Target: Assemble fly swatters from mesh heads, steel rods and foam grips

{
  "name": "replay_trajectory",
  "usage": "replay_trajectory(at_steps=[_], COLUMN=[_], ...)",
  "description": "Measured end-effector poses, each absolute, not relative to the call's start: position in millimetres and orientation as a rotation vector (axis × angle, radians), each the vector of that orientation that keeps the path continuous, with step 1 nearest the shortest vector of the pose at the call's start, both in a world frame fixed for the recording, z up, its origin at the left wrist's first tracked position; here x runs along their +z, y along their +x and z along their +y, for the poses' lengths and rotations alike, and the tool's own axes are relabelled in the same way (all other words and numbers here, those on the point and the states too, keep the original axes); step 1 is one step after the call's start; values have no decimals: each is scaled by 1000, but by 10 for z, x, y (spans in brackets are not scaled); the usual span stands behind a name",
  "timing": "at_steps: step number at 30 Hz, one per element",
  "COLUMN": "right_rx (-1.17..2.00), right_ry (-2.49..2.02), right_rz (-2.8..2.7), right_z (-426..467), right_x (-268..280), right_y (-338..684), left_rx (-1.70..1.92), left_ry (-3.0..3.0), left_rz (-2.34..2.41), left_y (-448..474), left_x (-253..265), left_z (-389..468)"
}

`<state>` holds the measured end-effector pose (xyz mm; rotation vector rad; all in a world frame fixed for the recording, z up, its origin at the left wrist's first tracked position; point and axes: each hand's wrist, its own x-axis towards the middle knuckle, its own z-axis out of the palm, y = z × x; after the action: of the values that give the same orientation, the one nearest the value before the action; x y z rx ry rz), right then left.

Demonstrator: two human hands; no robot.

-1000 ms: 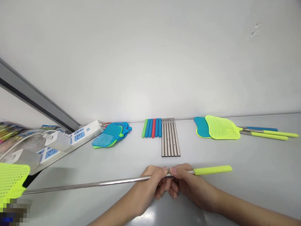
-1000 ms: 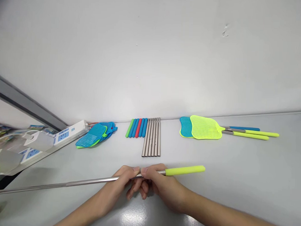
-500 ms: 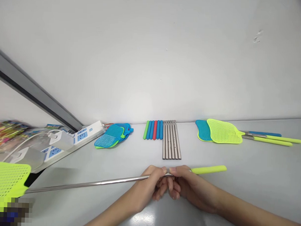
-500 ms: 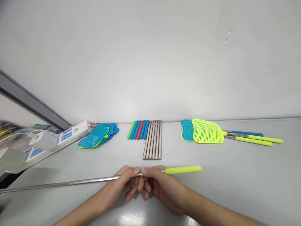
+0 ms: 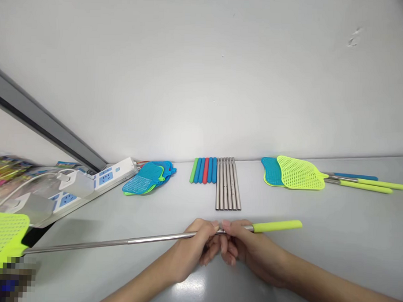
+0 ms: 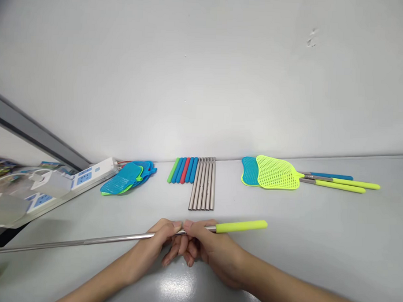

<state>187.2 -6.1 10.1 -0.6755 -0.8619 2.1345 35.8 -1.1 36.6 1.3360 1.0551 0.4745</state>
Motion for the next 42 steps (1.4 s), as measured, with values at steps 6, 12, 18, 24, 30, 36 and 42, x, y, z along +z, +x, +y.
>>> replay_trajectory(at_steps=[6, 12, 18, 24, 30, 36, 42], right_rx=[2133, 2110, 2113, 2111, 2117, 2148, 2143], right_ry=[-699, -724, -711, -731, -721, -700, -787], right_rz=[-862, -877, -854, -866, -839, -801, -778], right_z=[-61, -62, -56, -60, -44, -65, -52], right_x=[93, 105, 99, 97, 133, 161, 304], right_y=[1854, 1866, 1874, 1880, 1877, 1892, 1877], left_rx=[414, 409, 411, 400, 402, 480, 458], left_ry=[1369, 1340, 1334, 1335, 1322, 1284, 1208], left_rz=[1068, 1018, 1011, 1017, 994, 863, 923], left_y=[372, 382, 376, 369, 379, 397, 330], left_x=[448, 465, 443, 464, 503, 496, 559], left_z=[-13, 16, 16, 18, 32, 56, 76])
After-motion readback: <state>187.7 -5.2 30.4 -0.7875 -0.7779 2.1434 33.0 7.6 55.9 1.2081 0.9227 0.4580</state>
